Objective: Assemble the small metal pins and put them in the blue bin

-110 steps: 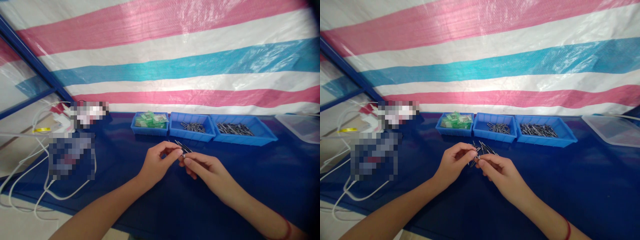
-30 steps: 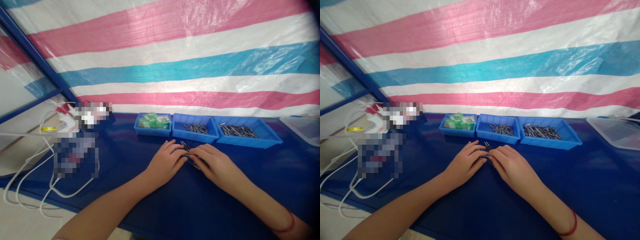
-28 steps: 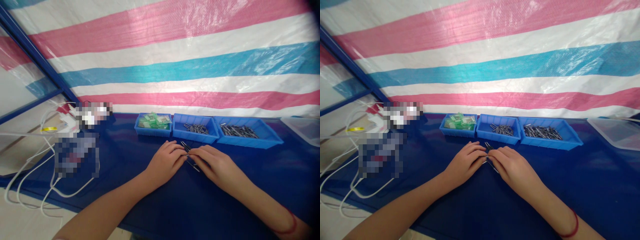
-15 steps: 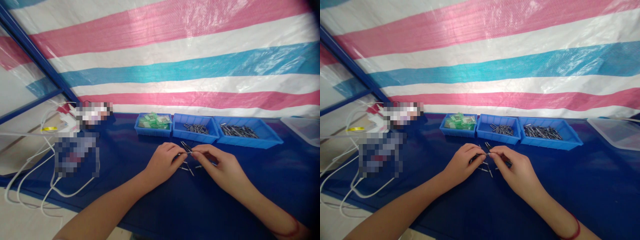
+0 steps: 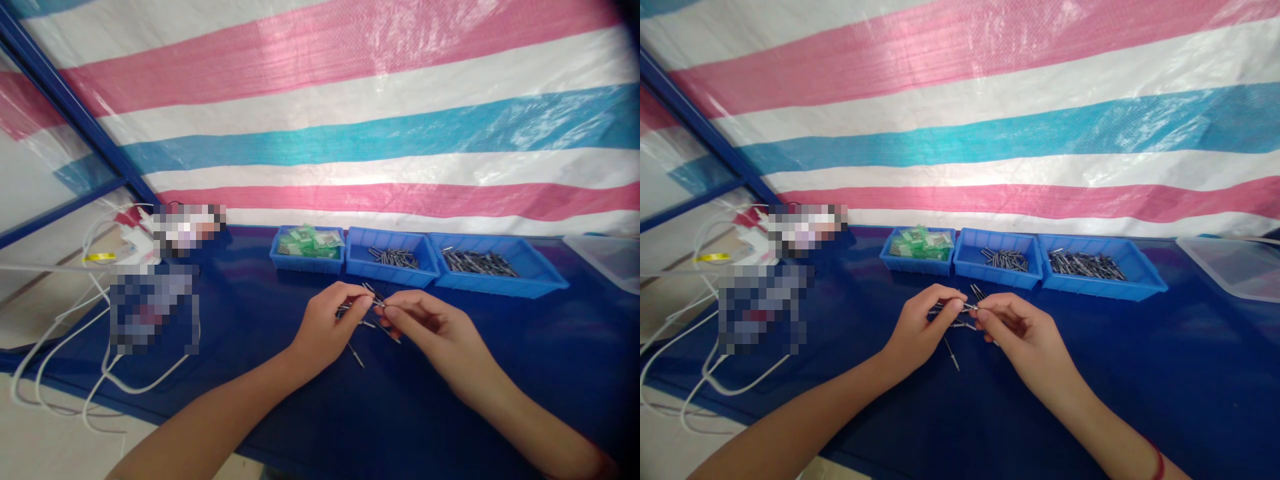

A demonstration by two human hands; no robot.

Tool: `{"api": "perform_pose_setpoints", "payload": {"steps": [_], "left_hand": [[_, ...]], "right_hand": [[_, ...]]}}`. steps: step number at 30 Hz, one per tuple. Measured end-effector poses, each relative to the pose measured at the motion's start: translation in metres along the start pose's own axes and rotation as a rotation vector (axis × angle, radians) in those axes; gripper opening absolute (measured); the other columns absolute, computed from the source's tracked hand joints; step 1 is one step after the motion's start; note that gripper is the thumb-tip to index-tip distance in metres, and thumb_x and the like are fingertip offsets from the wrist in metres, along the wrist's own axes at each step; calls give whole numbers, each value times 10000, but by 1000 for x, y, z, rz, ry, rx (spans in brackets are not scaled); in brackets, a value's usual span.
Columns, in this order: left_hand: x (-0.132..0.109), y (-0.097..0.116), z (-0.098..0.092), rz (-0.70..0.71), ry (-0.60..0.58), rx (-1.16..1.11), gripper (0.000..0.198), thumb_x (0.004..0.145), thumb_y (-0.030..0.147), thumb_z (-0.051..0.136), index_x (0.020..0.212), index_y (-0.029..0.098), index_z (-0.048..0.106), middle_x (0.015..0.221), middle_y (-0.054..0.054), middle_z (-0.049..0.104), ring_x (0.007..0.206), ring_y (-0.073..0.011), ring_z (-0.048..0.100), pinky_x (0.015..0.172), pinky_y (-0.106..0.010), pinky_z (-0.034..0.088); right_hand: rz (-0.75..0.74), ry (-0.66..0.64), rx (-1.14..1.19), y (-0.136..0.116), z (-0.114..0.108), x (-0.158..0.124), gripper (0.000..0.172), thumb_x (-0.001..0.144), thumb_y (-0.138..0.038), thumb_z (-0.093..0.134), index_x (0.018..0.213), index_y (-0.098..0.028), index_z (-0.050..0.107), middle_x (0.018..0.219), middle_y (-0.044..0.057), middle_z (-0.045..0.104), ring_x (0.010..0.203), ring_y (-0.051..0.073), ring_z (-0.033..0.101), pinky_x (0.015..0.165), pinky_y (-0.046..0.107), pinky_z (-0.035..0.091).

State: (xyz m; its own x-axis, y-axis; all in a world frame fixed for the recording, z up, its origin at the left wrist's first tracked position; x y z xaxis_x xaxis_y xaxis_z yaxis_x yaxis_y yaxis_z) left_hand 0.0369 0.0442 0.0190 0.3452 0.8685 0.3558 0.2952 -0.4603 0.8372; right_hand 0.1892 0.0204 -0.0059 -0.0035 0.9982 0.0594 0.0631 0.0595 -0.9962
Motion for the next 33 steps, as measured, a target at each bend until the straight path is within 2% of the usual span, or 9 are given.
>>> {"api": "perform_pose_setpoints", "payload": {"steps": [3, 7, 19, 27, 33], "left_hand": [[-1, -5, 1, -91, 11, -123, 140, 881, 263, 566, 952, 169, 641, 921, -28, 698, 833, -145, 651, 781, -247, 505], [-2, -13, 8, -159, -55, -277, 135, 855, 272, 603, 922, 157, 627, 861, -28, 700, 797, -149, 664, 750, -252, 519], [-1, -7, 7, -150, -53, -355, 128, 852, 265, 602, 882, 147, 643, 797, -8, 672, 753, -119, 642, 709, -209, 510], [0, -13, 8, -204, -34, -397, 142, 843, 273, 609, 882, 143, 649, 838, -22, 679, 757, -123, 635, 697, -208, 497], [0, -12, 10, -199, -49, -351, 171, 860, 275, 579, 948, 151, 658, 933, -44, 679, 792, -130, 622, 706, -214, 484]], "right_hand": [[15, -21, 32, 2, 5, -2, 270, 771, -449, 675, 850, -193, 644, 762, 45, 702, 669, 165, 662, 581, 275, 557], [34, -42, 68, 6, 7, -3, 243, 789, -418, 668, 870, -191, 641, 776, 42, 699, 707, 161, 666, 601, 261, 546], [-10, -141, -86, 3, 16, -8, 266, 912, -414, 492, 886, -185, 625, 766, 27, 608, 658, 123, 562, 571, 237, 482], [-14, -103, -81, 8, 13, -7, 208, 892, -397, 539, 911, -202, 607, 755, 6, 583, 660, 113, 551, 580, 223, 462], [-107, 9, -102, 0, 6, -5, 128, 857, -334, 596, 870, -207, 607, 735, -4, 589, 637, 103, 552, 579, 206, 466]]}}
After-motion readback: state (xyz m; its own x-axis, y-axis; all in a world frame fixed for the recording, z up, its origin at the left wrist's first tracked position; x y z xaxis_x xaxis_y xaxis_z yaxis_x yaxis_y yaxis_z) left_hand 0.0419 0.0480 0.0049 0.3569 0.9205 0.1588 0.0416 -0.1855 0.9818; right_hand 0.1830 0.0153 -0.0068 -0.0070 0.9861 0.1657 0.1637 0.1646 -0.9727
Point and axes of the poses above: each hand's wrist, its own x-axis towards the middle knuckle, its own z-axis out of the palm, y = z × x, the point moved 6 cm from there along x, towards the middle knuckle
